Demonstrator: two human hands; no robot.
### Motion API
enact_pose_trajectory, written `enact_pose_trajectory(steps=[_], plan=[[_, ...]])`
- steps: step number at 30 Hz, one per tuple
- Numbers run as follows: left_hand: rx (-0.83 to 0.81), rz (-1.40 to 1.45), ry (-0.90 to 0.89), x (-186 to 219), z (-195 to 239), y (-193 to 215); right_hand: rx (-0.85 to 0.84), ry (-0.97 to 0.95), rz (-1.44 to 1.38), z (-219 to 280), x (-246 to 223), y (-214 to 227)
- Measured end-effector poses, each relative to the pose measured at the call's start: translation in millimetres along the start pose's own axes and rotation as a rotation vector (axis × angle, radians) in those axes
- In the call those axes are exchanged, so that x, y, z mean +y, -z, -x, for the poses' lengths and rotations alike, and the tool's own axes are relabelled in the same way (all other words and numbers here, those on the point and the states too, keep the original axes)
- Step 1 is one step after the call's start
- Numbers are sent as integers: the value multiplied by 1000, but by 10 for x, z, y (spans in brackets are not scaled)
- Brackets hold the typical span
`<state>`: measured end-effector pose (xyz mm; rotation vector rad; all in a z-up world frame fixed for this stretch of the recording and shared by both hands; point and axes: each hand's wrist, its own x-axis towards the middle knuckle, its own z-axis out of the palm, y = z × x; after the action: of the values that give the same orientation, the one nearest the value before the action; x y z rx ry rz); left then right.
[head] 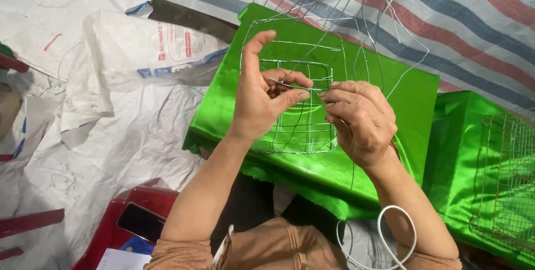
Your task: Using pliers to bend and secure wire connections while assembling a wire cage structure.
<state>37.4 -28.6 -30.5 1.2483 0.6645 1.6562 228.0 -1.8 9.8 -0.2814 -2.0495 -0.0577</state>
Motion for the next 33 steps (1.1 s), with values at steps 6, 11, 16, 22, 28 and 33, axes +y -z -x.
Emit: enact_pose_trajectory(steps=[6,11,16,22,28,33], plan=[[-17,-173,31,135,-5,-45,-5,-38,46,-21,-122,17],[-11,-288,-2,34,-53,-48,-112,-83,118,1,-177,58],[3,-293,-56,122,-46,-54,-187,-158,156,-133,-307,85],[-154,-299,-52,196,22,10,-35,-270,28,13,-323,30],[-95,-352,-114,143,78,-93,-2,-257,36,151,-338,40],[7,-524,-204,81,161,-228,15,-444,-52,168,-393,74]])
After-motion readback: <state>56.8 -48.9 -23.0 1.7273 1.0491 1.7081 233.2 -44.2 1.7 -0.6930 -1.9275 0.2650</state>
